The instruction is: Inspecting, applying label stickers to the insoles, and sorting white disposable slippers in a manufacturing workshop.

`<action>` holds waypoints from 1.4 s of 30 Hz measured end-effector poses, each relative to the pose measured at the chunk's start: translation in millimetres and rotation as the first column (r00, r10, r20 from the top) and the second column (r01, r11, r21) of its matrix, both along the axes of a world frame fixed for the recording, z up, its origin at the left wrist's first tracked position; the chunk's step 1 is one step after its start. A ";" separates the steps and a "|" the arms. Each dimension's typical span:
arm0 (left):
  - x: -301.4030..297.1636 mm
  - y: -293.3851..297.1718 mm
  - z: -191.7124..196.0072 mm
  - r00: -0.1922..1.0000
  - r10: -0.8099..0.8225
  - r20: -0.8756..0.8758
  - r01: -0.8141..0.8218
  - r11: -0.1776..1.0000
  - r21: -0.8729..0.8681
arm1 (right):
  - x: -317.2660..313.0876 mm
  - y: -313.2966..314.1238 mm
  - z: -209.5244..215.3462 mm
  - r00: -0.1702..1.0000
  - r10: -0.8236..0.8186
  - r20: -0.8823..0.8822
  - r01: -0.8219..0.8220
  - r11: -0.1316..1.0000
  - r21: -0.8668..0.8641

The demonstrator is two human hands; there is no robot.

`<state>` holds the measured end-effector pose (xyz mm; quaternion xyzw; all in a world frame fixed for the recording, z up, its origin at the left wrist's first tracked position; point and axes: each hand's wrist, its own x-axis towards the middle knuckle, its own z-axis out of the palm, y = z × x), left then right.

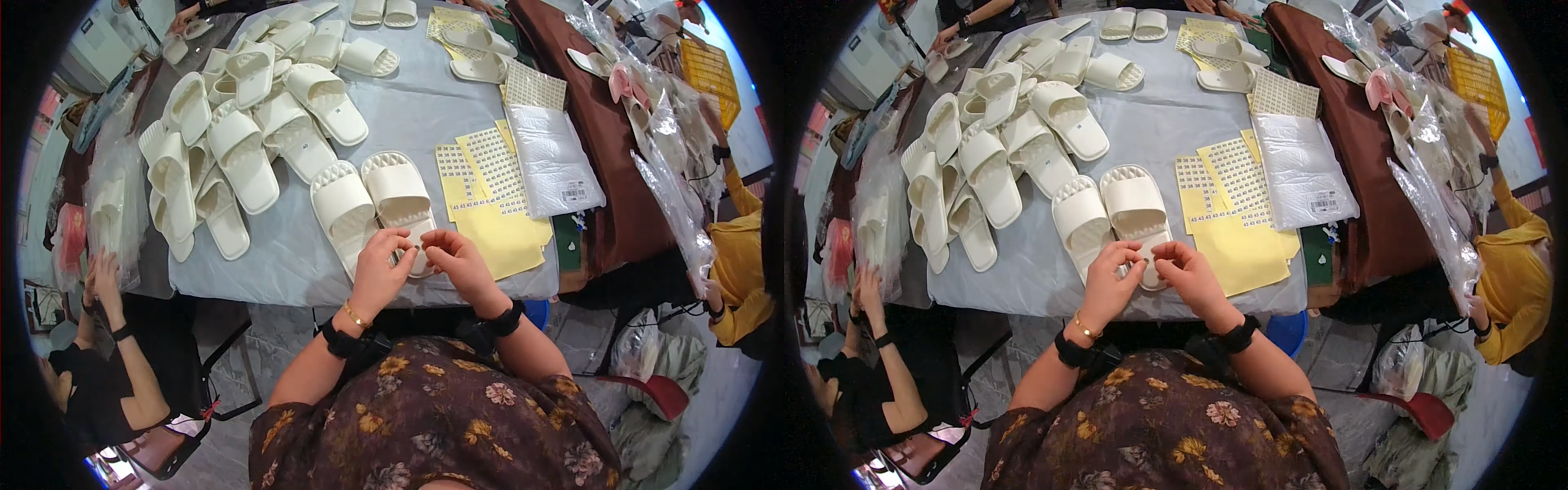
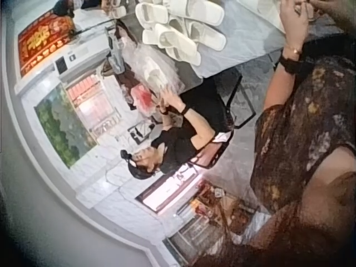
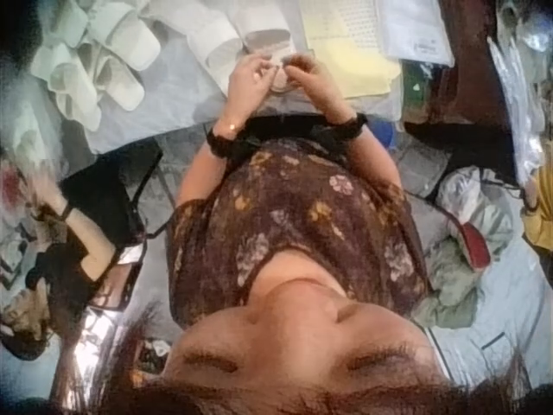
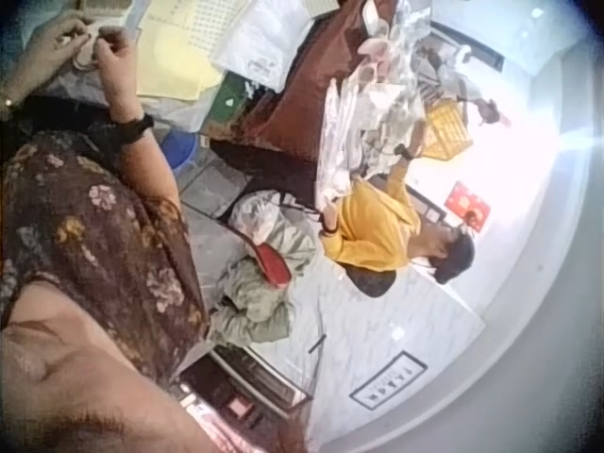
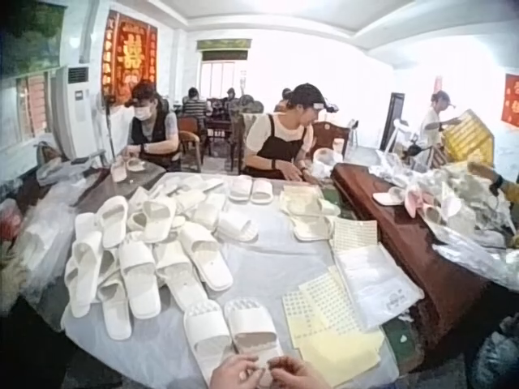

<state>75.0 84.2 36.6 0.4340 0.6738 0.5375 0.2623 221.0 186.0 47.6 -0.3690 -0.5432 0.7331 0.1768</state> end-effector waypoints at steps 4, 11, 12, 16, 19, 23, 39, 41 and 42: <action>-1.8 -2.2 5.3 0.950 -0.068 -0.304 0.079 0.997 0.025 | 1.4 0.0 8.7 0.983 0.059 0.175 -0.142 0.848 0.511; -3.5 -6.7 -2.6 0.889 -0.201 -0.412 0.208 0.978 -0.027 | 0.4 1.1 5.4 0.966 0.108 0.237 -0.234 0.761 0.606; -2.7 -7.1 -2.5 0.890 -0.201 -0.410 0.208 0.978 -0.027 | -1.3 2.9 5.5 0.963 0.071 0.258 -0.218 0.769 0.601; -1.6 -9.3 -0.1 0.853 -0.051 -0.519 0.067 0.998 0.012 | -13.1 16.3 -4.7 0.968 -0.112 0.226 -0.051 0.790 0.611; -2.3 -12.3 -5.0 0.811 -0.030 -0.584 0.043 0.999 0.008 | -23.8 21.7 -13.6 0.959 -0.125 0.256 -0.053 0.805 0.591; -2.7 -17.4 -15.8 0.783 -0.056 -0.620 0.049 0.998 -0.029 | -35.3 20.1 -18.4 0.948 -0.136 0.288 -0.064 0.805 0.590; -2.8 -17.5 -22.3 0.765 0.006 -0.644 0.020 0.999 0.034 | -42.8 20.3 -29.9 0.884 -0.287 0.369 -0.074 0.692 0.718; -1.9 -16.0 -22.8 0.779 0.000 -0.627 0.030 0.999 0.037 | -38.7 27.1 -34.6 0.894 -0.259 0.366 -0.094 0.689 0.718; -1.7 -16.7 -23.8 0.778 0.002 -0.628 0.027 0.999 0.037 | -40.2 26.3 -30.2 0.895 -0.257 0.365 -0.096 0.689 0.719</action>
